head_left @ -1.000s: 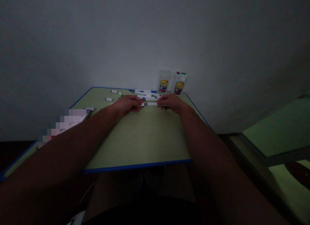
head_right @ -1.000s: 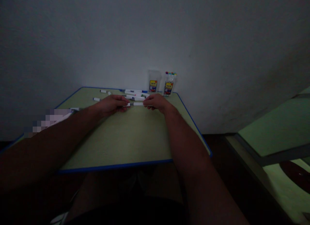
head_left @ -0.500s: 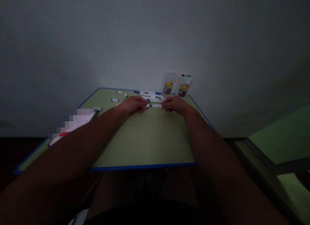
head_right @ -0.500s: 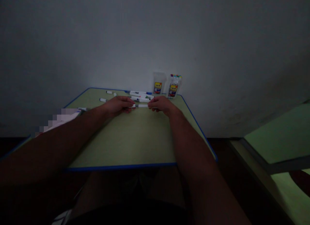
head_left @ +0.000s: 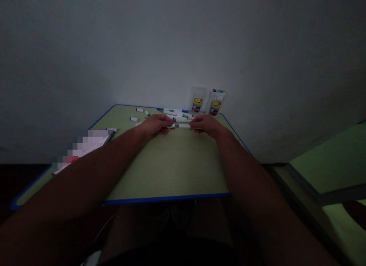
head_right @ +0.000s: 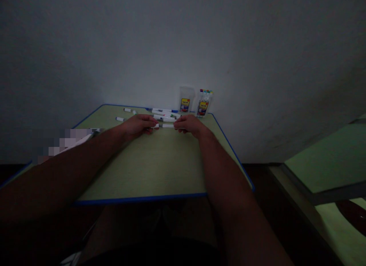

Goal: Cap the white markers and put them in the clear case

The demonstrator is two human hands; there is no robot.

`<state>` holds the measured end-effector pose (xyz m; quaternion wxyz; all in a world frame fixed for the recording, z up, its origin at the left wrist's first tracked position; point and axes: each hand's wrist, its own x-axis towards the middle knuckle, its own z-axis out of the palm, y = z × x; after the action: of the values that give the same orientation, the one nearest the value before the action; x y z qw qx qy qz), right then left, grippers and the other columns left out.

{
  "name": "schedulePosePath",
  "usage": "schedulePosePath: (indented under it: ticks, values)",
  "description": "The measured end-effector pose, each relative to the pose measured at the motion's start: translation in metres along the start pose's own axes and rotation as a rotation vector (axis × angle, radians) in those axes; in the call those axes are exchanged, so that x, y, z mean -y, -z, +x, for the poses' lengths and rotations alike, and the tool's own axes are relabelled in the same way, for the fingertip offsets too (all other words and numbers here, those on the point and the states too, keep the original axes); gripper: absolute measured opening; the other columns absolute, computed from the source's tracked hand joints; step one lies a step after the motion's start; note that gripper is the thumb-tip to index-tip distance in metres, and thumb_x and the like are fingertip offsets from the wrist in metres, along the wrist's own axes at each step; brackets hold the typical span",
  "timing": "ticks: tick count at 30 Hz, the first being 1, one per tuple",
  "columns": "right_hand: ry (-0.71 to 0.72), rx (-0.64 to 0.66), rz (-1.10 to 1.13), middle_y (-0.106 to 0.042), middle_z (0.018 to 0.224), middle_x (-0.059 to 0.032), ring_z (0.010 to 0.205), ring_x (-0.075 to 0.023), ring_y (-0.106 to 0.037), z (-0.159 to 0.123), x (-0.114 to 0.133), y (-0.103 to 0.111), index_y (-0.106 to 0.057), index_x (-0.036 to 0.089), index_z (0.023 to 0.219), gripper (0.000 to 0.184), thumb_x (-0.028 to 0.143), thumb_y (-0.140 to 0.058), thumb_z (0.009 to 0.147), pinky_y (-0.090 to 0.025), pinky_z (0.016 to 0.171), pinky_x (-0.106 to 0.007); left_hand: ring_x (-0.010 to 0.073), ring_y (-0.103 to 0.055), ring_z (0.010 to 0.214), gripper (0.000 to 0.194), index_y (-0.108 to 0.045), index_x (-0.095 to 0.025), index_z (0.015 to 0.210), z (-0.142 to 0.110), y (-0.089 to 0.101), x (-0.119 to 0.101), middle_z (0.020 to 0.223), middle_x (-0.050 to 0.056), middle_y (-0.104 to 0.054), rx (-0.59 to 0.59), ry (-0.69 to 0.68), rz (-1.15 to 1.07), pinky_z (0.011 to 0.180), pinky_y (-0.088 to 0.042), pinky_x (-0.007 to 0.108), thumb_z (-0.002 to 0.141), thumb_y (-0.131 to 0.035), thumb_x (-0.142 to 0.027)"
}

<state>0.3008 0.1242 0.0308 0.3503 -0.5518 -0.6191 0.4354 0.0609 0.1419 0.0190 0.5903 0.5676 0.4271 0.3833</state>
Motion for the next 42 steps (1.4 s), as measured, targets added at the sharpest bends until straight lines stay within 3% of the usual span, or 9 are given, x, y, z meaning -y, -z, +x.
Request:
schedulePosePath:
  ticks: [18, 27, 32, 36, 42]
  values:
    - [0.032, 0.016, 0.002, -0.067, 0.063, -0.0013, 0.053, -0.0083, -0.056, 0.002, -0.001, 0.001, -0.069, 0.015, 0.072, 0.005, 0.013, -0.073, 0.071, -0.04, 0.046, -0.02, 0.0093, -0.053, 0.05, 0.01, -0.068, -0.014, 0.076, 0.002, 0.003, 0.004, 0.069, 0.005, -0.069, 0.026, -0.011, 0.019, 0.048, -0.042, 0.022, 0.068, -0.074, -0.01]
    - [0.028, 0.022, -0.026, -0.068, 0.066, -0.0022, 0.055, -0.0089, -0.058, -0.001, 0.001, 0.0, -0.069, 0.016, 0.073, 0.006, 0.012, -0.073, 0.073, -0.042, 0.049, -0.02, 0.0096, -0.053, 0.051, 0.007, -0.07, -0.014, 0.076, 0.003, 0.003, 0.005, 0.074, 0.008, -0.07, 0.025, -0.007, 0.003, 0.048, -0.042, 0.022, 0.073, -0.07, -0.008]
    - [-0.035, 0.093, -0.125, -0.067, 0.06, -0.002, 0.055, -0.0119, -0.059, -0.006, 0.007, 0.002, -0.073, 0.016, 0.078, 0.006, 0.01, -0.073, 0.075, -0.046, 0.056, -0.023, 0.0113, -0.056, 0.055, 0.017, -0.072, -0.014, 0.086, 0.002, 0.002, 0.001, 0.074, 0.008, -0.069, -0.075, -0.014, -0.056, 0.048, -0.043, 0.022, 0.075, -0.065, -0.003]
    - [-0.046, -0.004, -0.142, -0.064, 0.058, -0.0013, 0.051, -0.011, -0.054, -0.001, 0.006, 0.002, -0.071, 0.016, 0.072, 0.014, 0.007, -0.064, 0.079, -0.041, 0.053, -0.023, 0.0114, -0.057, 0.052, 0.025, -0.071, -0.015, 0.096, -0.001, 0.0, -0.005, 0.076, 0.007, -0.066, -0.144, 0.024, -0.056, 0.05, -0.049, 0.025, 0.077, -0.062, -0.001]
    - [-0.113, -0.123, 0.018, -0.063, 0.06, -0.0013, 0.05, -0.0092, -0.052, 0.007, 0.002, -0.001, -0.064, 0.015, 0.066, 0.017, 0.005, -0.061, 0.079, -0.04, 0.048, -0.02, 0.0156, -0.064, 0.057, 0.018, -0.066, -0.015, 0.084, -0.004, -0.004, -0.008, 0.07, 0.004, -0.061, -0.14, 0.063, -0.07, 0.057, -0.057, 0.031, 0.078, -0.06, 0.0]
